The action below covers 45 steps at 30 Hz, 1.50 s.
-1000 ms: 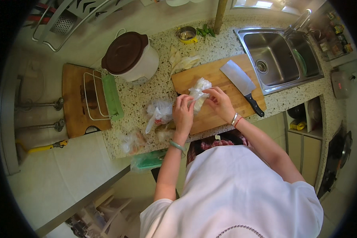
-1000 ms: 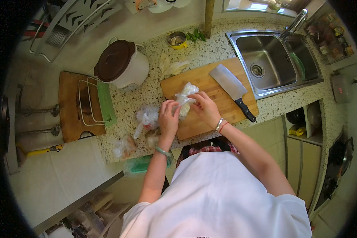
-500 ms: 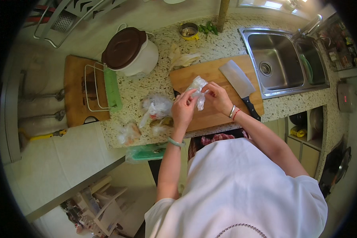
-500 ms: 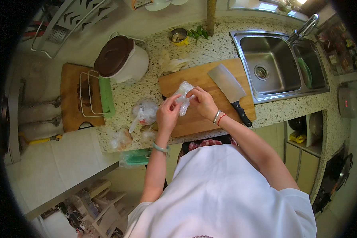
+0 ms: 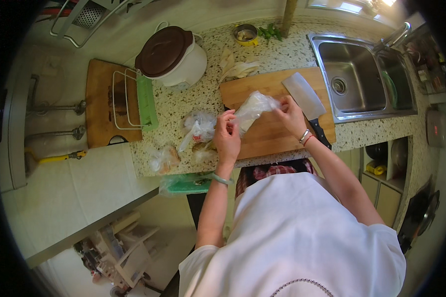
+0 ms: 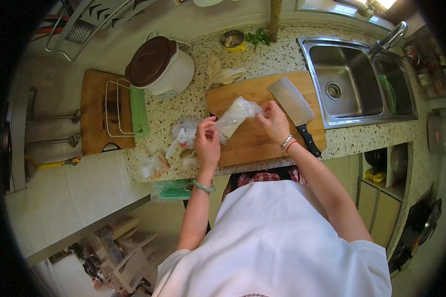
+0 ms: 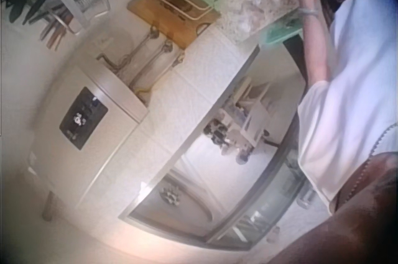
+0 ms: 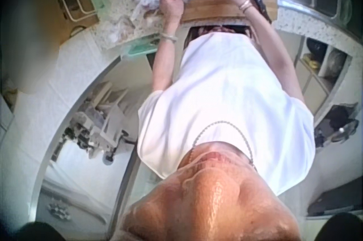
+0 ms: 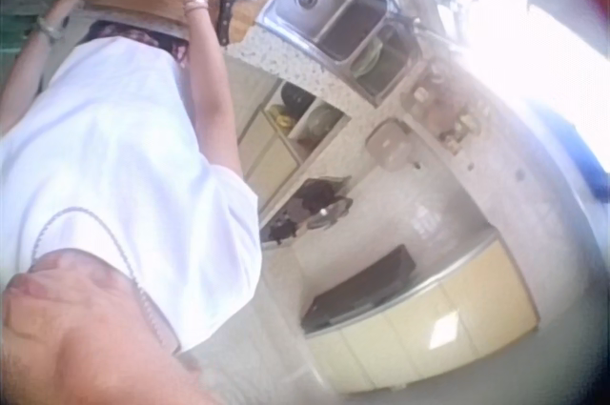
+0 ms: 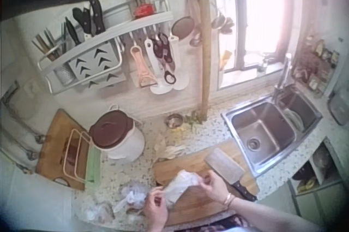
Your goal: The person retrieves a block of tofu from the refrigerator and places it on a wooden cutting board. They unwrap the tofu, cut it into smaller rectangular pieces using a knife, and transfer the pieces into a white bowl.
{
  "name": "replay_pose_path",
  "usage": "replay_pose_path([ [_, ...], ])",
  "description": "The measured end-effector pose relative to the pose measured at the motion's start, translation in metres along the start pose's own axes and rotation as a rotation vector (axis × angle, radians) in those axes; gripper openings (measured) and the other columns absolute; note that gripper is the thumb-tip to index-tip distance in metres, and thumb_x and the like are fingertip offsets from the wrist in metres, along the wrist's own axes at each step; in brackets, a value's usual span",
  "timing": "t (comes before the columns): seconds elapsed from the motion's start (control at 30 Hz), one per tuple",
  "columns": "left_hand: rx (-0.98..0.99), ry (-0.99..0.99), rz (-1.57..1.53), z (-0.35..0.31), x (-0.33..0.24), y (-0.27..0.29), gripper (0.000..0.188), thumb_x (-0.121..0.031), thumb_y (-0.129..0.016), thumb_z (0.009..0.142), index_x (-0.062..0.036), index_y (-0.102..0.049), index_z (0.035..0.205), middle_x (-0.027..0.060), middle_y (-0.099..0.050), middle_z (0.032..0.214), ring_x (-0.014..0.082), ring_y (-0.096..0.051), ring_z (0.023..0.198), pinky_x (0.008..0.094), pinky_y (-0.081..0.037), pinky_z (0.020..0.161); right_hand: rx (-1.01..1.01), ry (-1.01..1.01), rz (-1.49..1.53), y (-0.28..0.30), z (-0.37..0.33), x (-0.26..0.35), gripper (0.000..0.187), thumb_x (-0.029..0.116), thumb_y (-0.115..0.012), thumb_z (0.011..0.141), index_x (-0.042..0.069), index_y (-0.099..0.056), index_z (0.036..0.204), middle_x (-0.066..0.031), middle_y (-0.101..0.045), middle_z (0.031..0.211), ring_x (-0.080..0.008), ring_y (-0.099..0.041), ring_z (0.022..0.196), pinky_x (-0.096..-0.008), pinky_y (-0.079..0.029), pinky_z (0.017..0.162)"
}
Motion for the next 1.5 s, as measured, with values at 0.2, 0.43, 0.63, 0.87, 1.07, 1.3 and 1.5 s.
replay_pose_path([
  [0.2, 0.073, -0.198, 0.161, -0.002, -0.007, -0.001, 0.01, -0.007, -0.067, 0.087, -0.0112, -0.068, 0.096, 0.0074, -0.06, 0.089, 0.0234, -0.06, 0.07, 0.0336, -0.049, 0.064, 0.055, -0.115, -0.051, -0.002, 0.014, 0.013, 0.03, 0.028, -0.07, 0.088, 0.003, -0.063, 0.103, -0.0099, -0.066, 0.076, -0.0246, -0.061, 0.067, -0.0363, -0.05, 0.062],
  [0.43, 0.147, -0.173, 0.01, -0.034, -0.004, 0.038, 0.011, -0.016, -0.067, 0.089, -0.0043, -0.067, 0.092, 0.0099, -0.062, 0.095, 0.0267, -0.062, 0.086, 0.0354, -0.05, 0.076, 0.009, -0.294, 0.327, 0.046, 0.003, -0.01, 0.015, 0.009, -0.069, 0.089, 0.001, -0.067, 0.101, -0.0034, -0.067, 0.088, -0.012, -0.06, 0.073, -0.0269, -0.05, 0.064],
  [0.63, 0.112, -0.144, -0.138, -0.041, -0.02, 0.031, 0.022, -0.024, -0.065, 0.091, -0.0021, -0.065, 0.093, 0.0142, -0.061, 0.11, 0.0284, -0.059, 0.103, 0.0381, -0.045, 0.092, -0.005, 0.587, 0.004, 0.04, -0.04, 0.139, 0.028, -0.003, -0.062, 0.079, 0.005, -0.065, 0.105, -0.0095, -0.066, 0.098, -0.0301, -0.061, 0.093, -0.0383, -0.05, 0.086],
  [0.87, 0.03, -0.057, -0.441, -0.042, -0.028, 0.028, 0.013, -0.017, -0.063, 0.094, -0.0036, -0.061, 0.092, 0.0123, -0.061, 0.116, 0.024, -0.059, 0.103, 0.0376, -0.045, 0.094, 0.529, 0.403, -0.375, -0.028, -0.039, 0.08, 0.019, 0.01, -0.061, 0.081, 0.004, -0.065, 0.098, -0.0157, -0.065, 0.094, -0.0346, -0.064, 0.097, -0.0441, -0.052, 0.081],
  [1.07, -0.046, 0.657, -1.132, -0.035, 0.005, 0.0, 0.015, -0.016, -0.065, 0.095, -0.0089, -0.056, 0.106, 0.0006, -0.059, 0.102, 0.012, -0.057, 0.093, 0.0296, -0.048, 0.086, 0.35, 0.261, -0.254, -0.027, -0.02, 0.073, 0.067, 0.0, -0.059, 0.083, 0.01, -0.038, 0.146, -0.0213, -0.062, 0.102, -0.0381, -0.062, 0.094, -0.0461, -0.05, 0.083],
  [1.3, 0.138, 0.295, -0.063, -0.018, 0.035, 0.011, 0.019, -0.011, -0.067, 0.092, -0.0067, -0.065, 0.111, -0.0004, -0.057, 0.089, 0.0085, -0.054, 0.067, 0.026, -0.048, 0.059, 0.199, 0.254, -0.122, -0.019, 0.004, 0.062, 0.059, 0.0, -0.065, 0.082, 0.007, -0.047, 0.138, -0.0205, -0.063, 0.114, -0.0372, -0.063, 0.103, -0.0422, -0.051, 0.089],
  [1.5, 0.025, 0.664, -0.91, -0.024, 0.058, 0.015, 0.014, -0.006, -0.058, 0.093, -0.0038, -0.064, 0.106, 0.0048, -0.063, 0.091, 0.0146, -0.062, 0.082, 0.0291, -0.053, 0.076, 0.2, -0.015, 0.139, -0.023, -0.017, 0.025, 0.05, 0.006, -0.071, 0.083, 0.002, -0.053, 0.13, -0.0179, -0.064, 0.114, -0.0295, -0.065, 0.097, -0.0388, -0.052, 0.086],
])
Point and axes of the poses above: each hand's wrist, its own z-axis towards the middle knuckle, its own y-axis out of the back of the hand, x = y × z, the point moved 3 cm from there along z, towards the middle knuckle
